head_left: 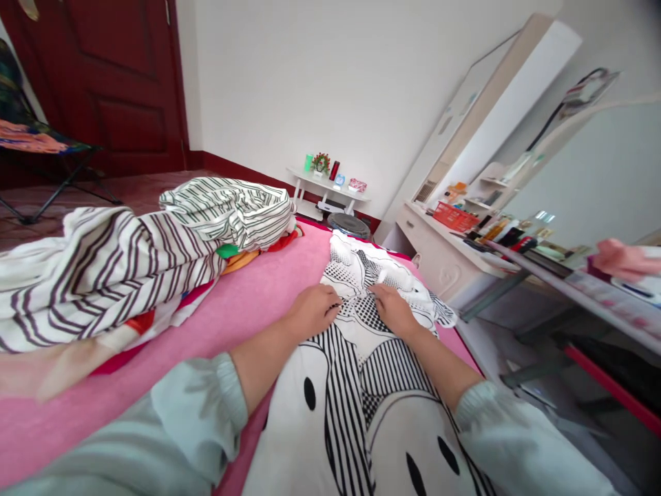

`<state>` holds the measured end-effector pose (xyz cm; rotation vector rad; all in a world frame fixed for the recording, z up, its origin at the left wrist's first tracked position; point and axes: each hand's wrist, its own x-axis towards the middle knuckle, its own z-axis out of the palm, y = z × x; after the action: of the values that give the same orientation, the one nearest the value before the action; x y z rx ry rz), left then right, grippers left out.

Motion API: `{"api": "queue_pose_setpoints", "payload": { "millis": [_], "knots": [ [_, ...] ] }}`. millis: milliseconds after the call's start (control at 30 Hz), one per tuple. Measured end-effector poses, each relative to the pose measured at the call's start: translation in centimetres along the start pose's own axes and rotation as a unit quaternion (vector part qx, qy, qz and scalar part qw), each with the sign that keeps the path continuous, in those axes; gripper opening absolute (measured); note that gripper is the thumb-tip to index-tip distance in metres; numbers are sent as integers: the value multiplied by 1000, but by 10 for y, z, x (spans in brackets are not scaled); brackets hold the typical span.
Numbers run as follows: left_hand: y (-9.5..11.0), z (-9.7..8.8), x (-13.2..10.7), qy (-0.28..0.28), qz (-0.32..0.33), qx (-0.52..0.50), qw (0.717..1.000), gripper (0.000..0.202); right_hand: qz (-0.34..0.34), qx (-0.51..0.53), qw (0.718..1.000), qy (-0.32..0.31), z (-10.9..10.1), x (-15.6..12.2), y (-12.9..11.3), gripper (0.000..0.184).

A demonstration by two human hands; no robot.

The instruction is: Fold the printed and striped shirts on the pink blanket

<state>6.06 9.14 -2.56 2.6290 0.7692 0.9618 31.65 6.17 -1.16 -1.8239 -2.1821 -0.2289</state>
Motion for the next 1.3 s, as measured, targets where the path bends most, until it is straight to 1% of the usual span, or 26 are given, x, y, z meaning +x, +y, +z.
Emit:
{"api": "queue_pose_setpoints", "payload": {
  "millis": [33, 100, 167, 200, 267, 367, 433, 500, 567, 633, 700, 767, 867, 900, 967, 1067, 1200, 1233, 1300],
  "knots": [
    [-1, 1, 0, 5, 4, -1, 1000, 23, 6, -4, 1000, 3, -3, -7, -7, 47],
    [-1, 1, 0, 18, 16, -5, 1000, 25, 16, 5, 999, 31, -11, -24, -24, 51],
    [1, -2, -1, 28, 27, -2, 999, 26, 17, 46, 998, 50, -22, -45, -47, 48],
    [3, -3, -2, 29, 31, 2, 999, 25, 15, 75, 996, 46, -28, -58, -60, 45],
    [10, -5, -6, 17, 36, 12, 999, 25, 6, 130, 991, 18, -40, -84, -87, 38],
    [25, -8, -10, -30, 34, 28, 999, 27, -44, 187, 981, -25, -56, -121, -124, 39],
    [40, -9, -10, -65, 5, 52, 997, 27, -82, 208, 974, -42, -65, -141, -141, 41],
    [56, -10, -6, -90, -62, 82, 991, 30, -99, 214, 971, -50, -70, -154, -152, 41],
    [72, -10, 1, -106, -154, 103, 977, 39, -99, 208, 972, -51, -72, -162, -156, 39],
    [85, -7, 10, -120, -231, 114, 959, 42, -99, 198, 974, -50, -71, -164, -158, 38],
    [92, -4, 18, -121, -268, 121, 948, 37, -100, 181, 978, -37, -68, -165, -159, 36],
    [94, -1, 22, -112, -279, 123, 946, 27, -103, 161, 982, 3, -66, -167, -160, 32],
    [90, 2, 21, -91, -276, 106, 951, 18, -129, 145, 977, 87, -63, -172, -160, 30],
    [89, 3, 20, -85, -268, 95, 955, 16, -139, 147, 973, 107, -63, -174, -160, 30],
    [88, 5, 17, -75, -241, 65, 965, 16, -148, 162, 968, 122, -65, -178, -158, 32],
    [87, 10, 14, -77, -204, 20, 976, 16, -156, 188, 964, 108, -70, -181, -157, 30],
    [82, 16, 14, -105, -172, -17, 979, 16, -174, 180, 965, 80, -73, -181, -156, 27],
    [81, 16, 14, -113, -161, -25, 980, 18, -183, 169, 965, 76, -73, -181, -156, 28],
    [78, 15, 12, -129, -138, -39, 981, 20, -229, 148, 960, 72, -72, -179, -155, 26]
  ]
}}
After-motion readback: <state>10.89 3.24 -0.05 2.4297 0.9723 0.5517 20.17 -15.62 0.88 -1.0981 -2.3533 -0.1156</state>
